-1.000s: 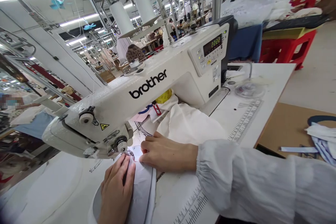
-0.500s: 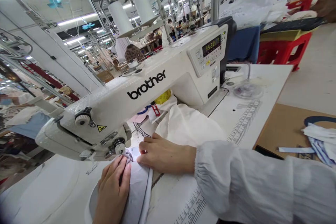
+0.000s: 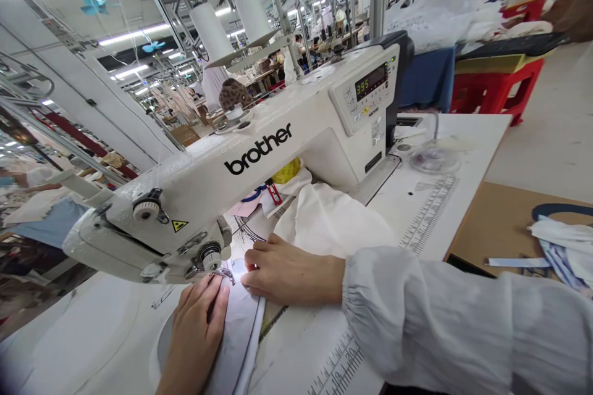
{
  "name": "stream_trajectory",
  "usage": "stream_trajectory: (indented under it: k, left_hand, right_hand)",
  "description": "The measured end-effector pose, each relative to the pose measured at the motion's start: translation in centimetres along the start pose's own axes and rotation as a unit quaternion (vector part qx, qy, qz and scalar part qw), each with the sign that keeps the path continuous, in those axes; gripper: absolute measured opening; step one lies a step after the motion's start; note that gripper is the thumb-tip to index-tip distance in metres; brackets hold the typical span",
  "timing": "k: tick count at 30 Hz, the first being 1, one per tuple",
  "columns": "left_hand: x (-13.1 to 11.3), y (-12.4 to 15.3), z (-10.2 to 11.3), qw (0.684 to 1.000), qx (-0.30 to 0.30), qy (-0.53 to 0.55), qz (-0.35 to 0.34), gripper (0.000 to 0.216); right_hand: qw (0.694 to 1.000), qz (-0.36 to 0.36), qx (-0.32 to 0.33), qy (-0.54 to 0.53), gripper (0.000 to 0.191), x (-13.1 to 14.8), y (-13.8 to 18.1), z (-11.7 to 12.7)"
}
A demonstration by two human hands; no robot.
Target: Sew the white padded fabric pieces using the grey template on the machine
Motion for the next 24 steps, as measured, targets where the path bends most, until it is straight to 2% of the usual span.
stream_trajectory:
  k: [10,18,21,24]
  left_hand:
    - [1.2,-0.1,-0.7,0.996,-0.020,-0.012,-0.082,0.048]
    - [1.6,-0.9,-0.1,0.991,-0.019,-0.014,-0.132,0.058]
    - [1.5,-0.9,0.1,0.992,-0.010,-0.018,-0.127,0.056]
    - [0.9,-0.4,0.1,0.995,-0.013,-0.035,-0.088,0.052]
  right_hand:
    - [1.000,0.003,0.003,-0.007,0.017,0.1,0.1,-0.1]
    - [1.000,-0.002,0.011,-0.007,0.019,0.2,0.0,-0.2]
    - [1.000,-0.002,0.009,-0.012,0.019,0.2,0.1,-0.2]
    - [1.000,-0.006,0.006,-0.022,0.018,0.1,0.1,0.0]
Point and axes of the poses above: each hand's wrist, its own y-axis away from the middle knuckle, its own z-axis out of the back of the hand, x = y × z, the point moved 6 cm from there along -y, towards the middle knuckle, and after that the axes turned 4 degrees about y, right-handed, at the moved point
